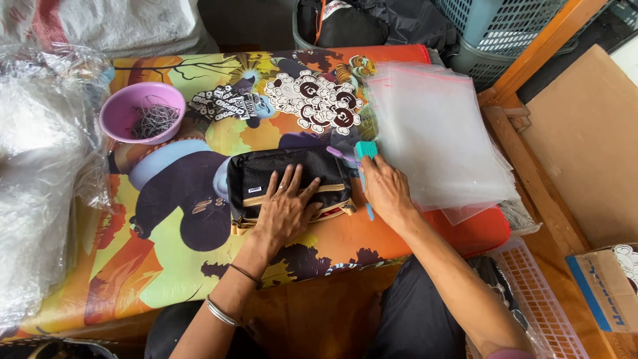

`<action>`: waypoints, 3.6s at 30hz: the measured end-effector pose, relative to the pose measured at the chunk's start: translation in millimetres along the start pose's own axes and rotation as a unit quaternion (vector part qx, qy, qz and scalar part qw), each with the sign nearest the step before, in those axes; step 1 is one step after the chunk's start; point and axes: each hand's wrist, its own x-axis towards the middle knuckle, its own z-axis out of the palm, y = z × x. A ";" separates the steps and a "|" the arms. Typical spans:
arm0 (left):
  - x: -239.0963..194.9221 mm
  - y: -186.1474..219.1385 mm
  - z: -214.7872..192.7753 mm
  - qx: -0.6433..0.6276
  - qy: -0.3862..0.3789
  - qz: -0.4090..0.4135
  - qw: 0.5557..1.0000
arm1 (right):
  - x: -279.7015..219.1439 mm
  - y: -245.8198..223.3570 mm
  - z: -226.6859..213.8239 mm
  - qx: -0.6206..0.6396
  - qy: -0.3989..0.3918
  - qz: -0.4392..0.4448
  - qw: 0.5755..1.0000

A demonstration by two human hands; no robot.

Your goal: The person cleans a black pouch with a purple toothbrush and a green eraser. They then attach a cartoon bear keychain to the pouch zipper and continue to clean the pouch surface with the toothbrush and eraser.

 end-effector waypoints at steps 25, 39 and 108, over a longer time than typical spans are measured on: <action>-5.0 0.3 -14.0 -0.045 -0.069 -0.024 0.996 | -70.5 -13.9 -91.4 0.181 -0.099 -0.066 0.976; -51.2 -7.8 -8.0 0.123 -0.006 0.084 0.989 | -89.6 27.7 -89.1 0.241 0.043 0.118 0.962; -28.1 -123.5 -23.5 -0.577 -0.035 -0.324 0.749 | -29.9 -135.0 -27.9 0.269 -0.173 -0.241 0.916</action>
